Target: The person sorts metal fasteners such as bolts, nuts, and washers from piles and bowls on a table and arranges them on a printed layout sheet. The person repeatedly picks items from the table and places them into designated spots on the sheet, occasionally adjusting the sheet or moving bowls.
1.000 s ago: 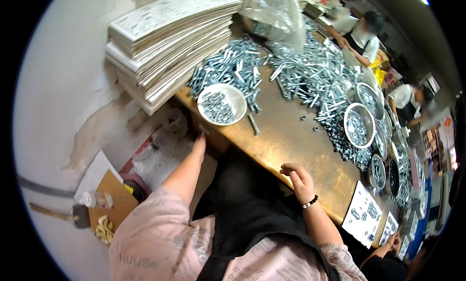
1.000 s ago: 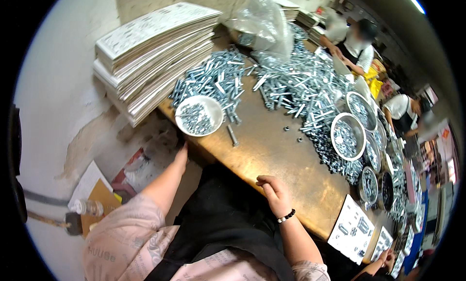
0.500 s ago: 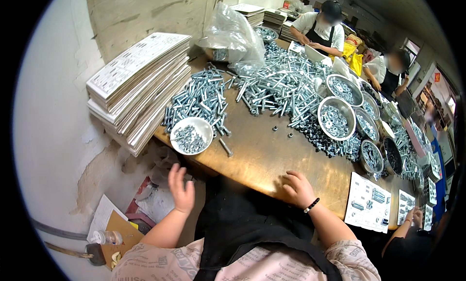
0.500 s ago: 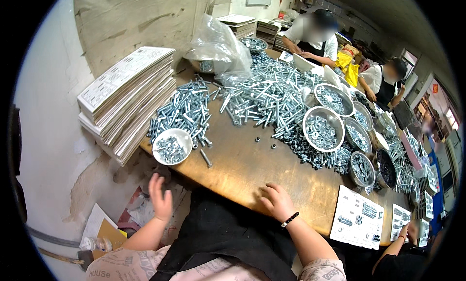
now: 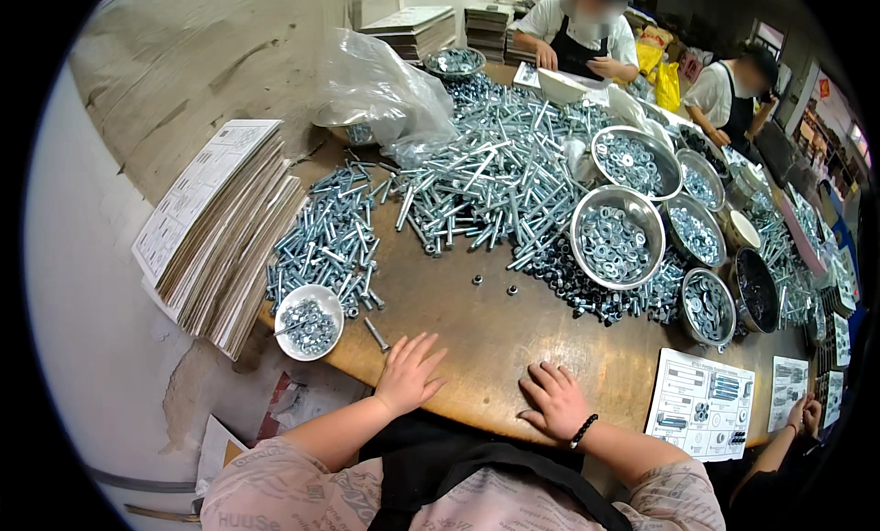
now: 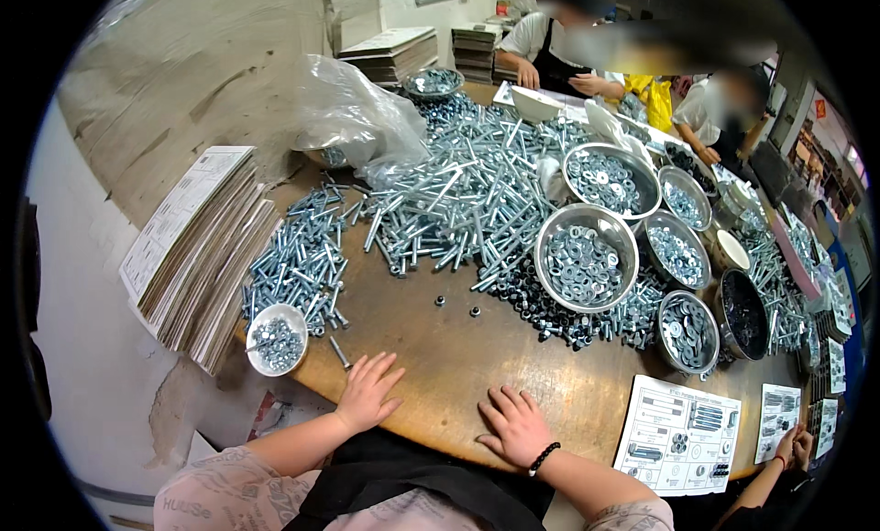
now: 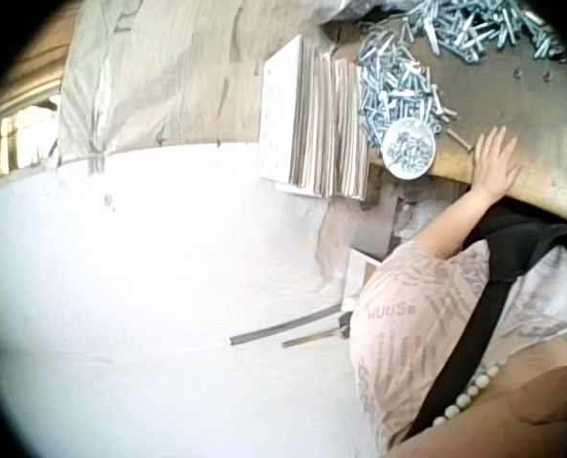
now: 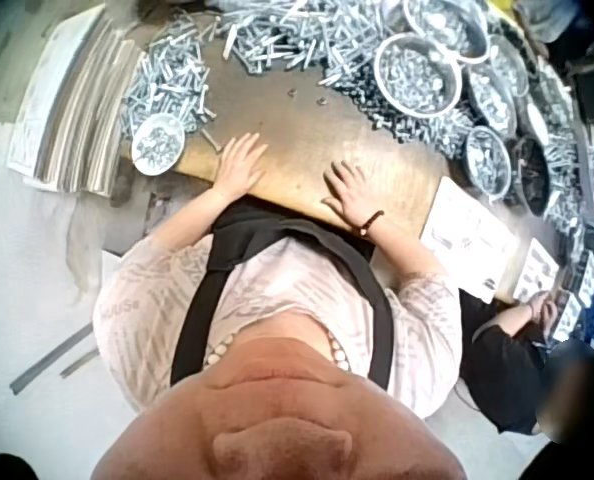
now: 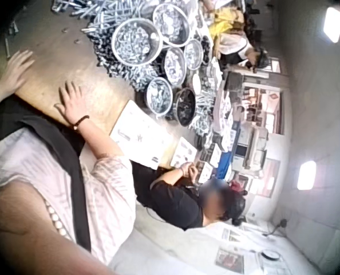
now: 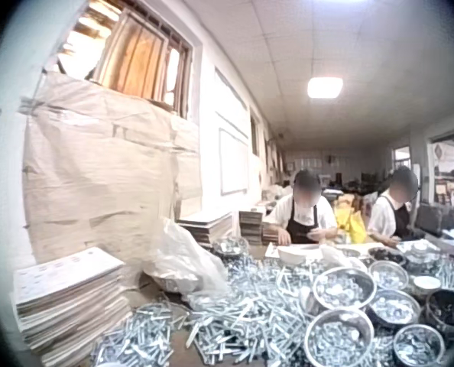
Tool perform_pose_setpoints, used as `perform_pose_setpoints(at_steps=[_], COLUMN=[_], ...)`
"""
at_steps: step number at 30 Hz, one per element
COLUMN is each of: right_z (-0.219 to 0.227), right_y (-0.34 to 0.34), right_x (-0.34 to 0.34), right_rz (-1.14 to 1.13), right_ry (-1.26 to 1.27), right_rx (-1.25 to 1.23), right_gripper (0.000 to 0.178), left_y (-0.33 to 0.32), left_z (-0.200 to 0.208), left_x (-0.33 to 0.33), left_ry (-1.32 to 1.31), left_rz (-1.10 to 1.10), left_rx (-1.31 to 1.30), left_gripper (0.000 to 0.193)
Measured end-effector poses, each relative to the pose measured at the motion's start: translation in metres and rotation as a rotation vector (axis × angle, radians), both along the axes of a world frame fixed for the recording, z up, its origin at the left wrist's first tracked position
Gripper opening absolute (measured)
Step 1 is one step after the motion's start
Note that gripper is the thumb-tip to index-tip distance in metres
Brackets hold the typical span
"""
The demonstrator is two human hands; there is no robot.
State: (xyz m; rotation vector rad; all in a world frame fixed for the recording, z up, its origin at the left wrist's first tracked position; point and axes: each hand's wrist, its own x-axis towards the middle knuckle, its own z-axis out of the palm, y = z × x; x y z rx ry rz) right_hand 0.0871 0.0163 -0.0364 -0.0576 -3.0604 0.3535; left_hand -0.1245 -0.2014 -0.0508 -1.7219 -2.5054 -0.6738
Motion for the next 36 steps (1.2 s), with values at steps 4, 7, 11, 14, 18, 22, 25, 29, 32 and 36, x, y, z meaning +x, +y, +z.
perform_pose_setpoints(at_steps=[4, 7, 11, 14, 18, 22, 25, 29, 32, 36], right_z=[-0.002, 0.0, -0.003, -0.001, -0.004, -0.002, 0.0, 0.002, -0.003, -0.005], right_y=[0.006, 0.011, 0.016, 0.019, 0.022, 0.021, 0.018, 0.014, 0.01, 0.008], right_x=[-0.004, -0.004, -0.002, -0.001, -0.003, -0.004, -0.004, -0.007, -0.006, -0.007], right_rz=[0.024, 0.035, 0.053, 0.056, 0.068, 0.057, 0.058, 0.053, 0.046, 0.016], right_ry=[0.021, 0.001, -0.023, -0.046, -0.033, -0.007, -0.011, -0.02, -0.014, -0.066], right_rx=[-0.099, -0.155, -0.219, -0.248, -0.26, -0.26, -0.242, -0.215, -0.187, -0.14], right_gripper=[0.054, 0.053, 0.051, 0.05, 0.05, 0.049, 0.048, 0.048, 0.048, 0.049], left_y=[0.005, 0.009, 0.013, 0.02, 0.023, 0.024, 0.019, 0.012, 0.011, 0.007], left_z=[0.004, 0.0, 0.002, 0.007, 0.01, 0.008, 0.007, 0.008, 0.009, 0.005], left_x=[-0.002, -0.004, -0.004, -0.001, 0.0, -0.001, -0.001, -0.003, -0.004, -0.013], left_ry=[-0.043, -0.016, -0.001, 0.028, 0.054, 0.084, 0.083, 0.057, 0.039, -0.111], left_rz=[-0.015, -0.016, -0.008, -0.006, 0.009, 0.015, 0.028, 0.031, 0.026, -0.025], left_rx=[-0.104, -0.122, -0.155, -0.168, -0.192, -0.197, -0.203, -0.196, -0.194, -0.071], left_gripper=[0.047, 0.042, 0.044, 0.049, 0.051, 0.051, 0.051, 0.049, 0.046, 0.041])
